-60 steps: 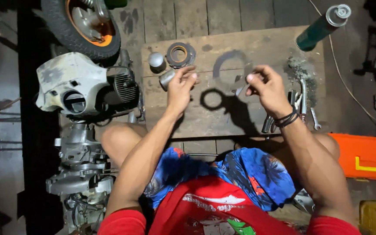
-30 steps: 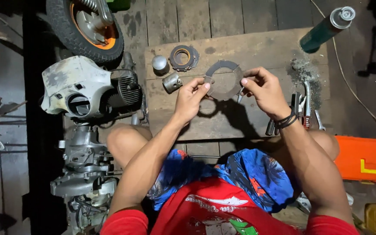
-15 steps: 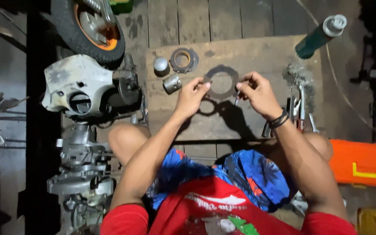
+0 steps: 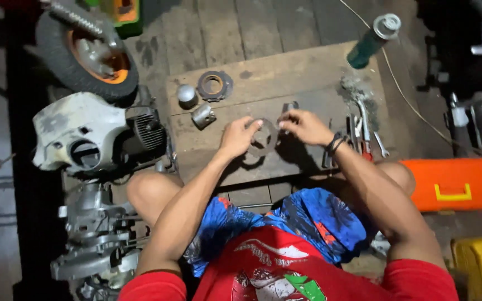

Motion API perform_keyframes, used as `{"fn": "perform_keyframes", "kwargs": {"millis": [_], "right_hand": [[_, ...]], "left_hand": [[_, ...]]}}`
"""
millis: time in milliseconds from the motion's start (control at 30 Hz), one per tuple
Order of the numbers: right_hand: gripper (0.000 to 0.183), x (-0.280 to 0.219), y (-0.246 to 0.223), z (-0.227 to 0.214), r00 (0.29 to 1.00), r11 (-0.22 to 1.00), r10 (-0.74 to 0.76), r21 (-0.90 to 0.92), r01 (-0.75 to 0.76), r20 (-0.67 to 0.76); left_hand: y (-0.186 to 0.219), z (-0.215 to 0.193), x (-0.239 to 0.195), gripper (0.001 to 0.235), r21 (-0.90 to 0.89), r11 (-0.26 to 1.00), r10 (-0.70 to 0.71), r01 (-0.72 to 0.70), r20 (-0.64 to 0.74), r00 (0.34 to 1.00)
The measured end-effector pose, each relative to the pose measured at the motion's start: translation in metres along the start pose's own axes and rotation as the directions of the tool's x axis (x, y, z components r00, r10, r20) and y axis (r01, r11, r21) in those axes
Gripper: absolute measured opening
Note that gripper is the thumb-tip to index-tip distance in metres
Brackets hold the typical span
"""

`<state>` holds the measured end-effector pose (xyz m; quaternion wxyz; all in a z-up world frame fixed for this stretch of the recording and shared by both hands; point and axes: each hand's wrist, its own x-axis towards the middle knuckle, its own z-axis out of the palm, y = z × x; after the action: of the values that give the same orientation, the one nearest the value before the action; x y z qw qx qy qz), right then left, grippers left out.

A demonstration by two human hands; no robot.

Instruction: Filing the edges of circular metal plates to smooth them using a hand file.

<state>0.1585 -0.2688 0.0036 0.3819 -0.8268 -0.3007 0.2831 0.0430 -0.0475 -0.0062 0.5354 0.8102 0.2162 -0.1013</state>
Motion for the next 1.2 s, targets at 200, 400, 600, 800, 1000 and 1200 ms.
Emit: {"fn": "perform_keyframes", "kwargs": {"millis": [200, 400, 600, 800, 1000, 1200], "right_hand": [[0.033, -0.018, 0.131, -0.046, 0.870, 0.619, 0.461, -0.639, -0.457, -0.176], [0.045, -0.048, 0.112, -0.059, 0.794, 0.599, 0.589, -0.579, -0.553, -0.150], [0.049, -0.038, 0.140, -0.019, 0.791, 0.517, 0.596, -0.686, -0.512, -0.141], [0.062, -0.023, 0.165, -0.001, 0.787, 0.533, 0.608, -0.681, -0.502, -0.105], [0.044, -0.024, 0.037, -0.029, 0.894, 0.831, 0.428, -0.329, -0.448, -0.134], [0.042, -0.024, 0.008, -0.024, 0.960, 0.991, -0.037, -0.136, -0.001, -0.279]], "left_hand": [[-0.010, -0.005, 0.006, 0.024, 0.047, 0.998, 0.048, -0.043, -0.115, 0.992], [0.004, -0.004, -0.002, 0.028, 0.072, 0.995, 0.076, -0.074, -0.035, 0.996], [-0.002, 0.001, -0.001, 0.021, 0.040, 0.993, 0.117, -0.115, -0.064, 0.991], [-0.010, -0.008, 0.007, 0.019, -0.174, 0.985, -0.012, -0.008, -0.113, 0.993], [0.005, -0.010, 0.001, 0.021, -0.342, 0.940, -0.033, -0.009, -0.116, 0.993], [-0.002, -0.010, 0.018, 0.022, -0.385, 0.921, -0.018, -0.058, -0.190, 0.982]]}}
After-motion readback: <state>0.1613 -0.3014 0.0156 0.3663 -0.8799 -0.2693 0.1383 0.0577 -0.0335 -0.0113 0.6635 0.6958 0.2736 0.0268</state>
